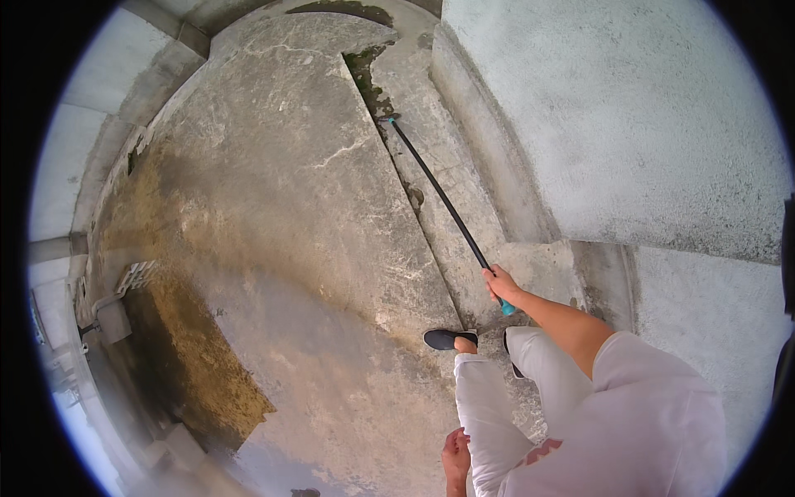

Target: The person uses a long-handled scraper to remove weeds and debris from cracks and crevices on a concrete rooftop. They pull out plants by hand and scrape along seams and edges, moving around the area to clear multiple spots.

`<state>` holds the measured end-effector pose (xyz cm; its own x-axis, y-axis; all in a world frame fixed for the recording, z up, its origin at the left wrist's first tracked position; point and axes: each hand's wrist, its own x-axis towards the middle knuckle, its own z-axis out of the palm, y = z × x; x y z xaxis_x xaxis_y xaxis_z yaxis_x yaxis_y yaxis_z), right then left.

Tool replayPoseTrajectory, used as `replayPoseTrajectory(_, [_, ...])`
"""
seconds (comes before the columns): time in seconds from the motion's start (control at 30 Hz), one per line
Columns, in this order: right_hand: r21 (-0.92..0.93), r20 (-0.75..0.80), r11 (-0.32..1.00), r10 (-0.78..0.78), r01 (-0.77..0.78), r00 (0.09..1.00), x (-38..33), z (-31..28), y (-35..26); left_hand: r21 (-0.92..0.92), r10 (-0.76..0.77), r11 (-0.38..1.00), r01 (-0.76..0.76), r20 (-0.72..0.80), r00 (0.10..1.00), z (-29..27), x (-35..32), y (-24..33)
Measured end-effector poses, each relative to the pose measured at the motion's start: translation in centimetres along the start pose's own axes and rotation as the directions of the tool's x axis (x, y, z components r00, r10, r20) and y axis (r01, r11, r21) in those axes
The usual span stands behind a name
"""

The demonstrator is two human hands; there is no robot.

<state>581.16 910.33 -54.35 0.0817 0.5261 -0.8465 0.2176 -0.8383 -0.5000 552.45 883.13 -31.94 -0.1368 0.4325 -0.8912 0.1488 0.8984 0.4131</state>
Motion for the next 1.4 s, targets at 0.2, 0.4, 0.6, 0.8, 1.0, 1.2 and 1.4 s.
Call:
replayPoseTrajectory(0.2, [0.138, 0.307, 0.972, 0.142, -0.192, 0.941, 0.6, 7.7, -7.4, -0.026, 0.186, 0.982, -0.185, 0.048, 0.981, 7.0, 18.4, 13.2])
replayPoseTrajectory(0.4, [0.48, 0.016, 0.853, 0.224, -0.203, 0.975, 5.7, 7.8, -15.4, -0.382, -0.087, 0.877, 0.292, 0.471, 0.878, 11.4, 24.4, 22.6])
replayPoseTrajectory(0.6, [0.691, 0.483, 0.551, 0.129, -0.468, 0.866, 5.1, 1.4, -19.1, 0.038, 0.087, 0.995, -0.089, 0.052, 0.995, 14.5, 19.6, 27.9])
replayPoseTrajectory(0.8, [0.505, 0.07, 0.833, 0.22, -0.225, 0.973, 15.6, 1.7, -21.7, 0.304, 0.175, 0.945, -0.119, -0.164, 0.971, 19.2, 26.3, 29.6])
replayPoseTrajectory(1.0, [0.432, 0.103, 0.867, 0.226, -0.249, 0.969, 19.7, 1.8, -20.2, -0.034, -0.078, 0.997, 0.076, -0.048, 0.996, 21.6, 31.7, 26.8])
replayPoseTrajectory(1.2, [0.397, 0.079, 0.886, 0.226, -0.239, 0.971, 21.7, 0.9, -19.8, -0.119, -0.125, 0.985, 0.124, 0.003, 0.992, 23.6, 33.6, 27.1])
replayPoseTrajectory(1.4, [0.397, 0.127, 0.876, 0.243, -0.274, 0.962, 21.2, -0.1, -19.9, -0.003, -0.076, 0.997, 0.076, -0.149, 0.986, 25.2, 32.5, 28.3])
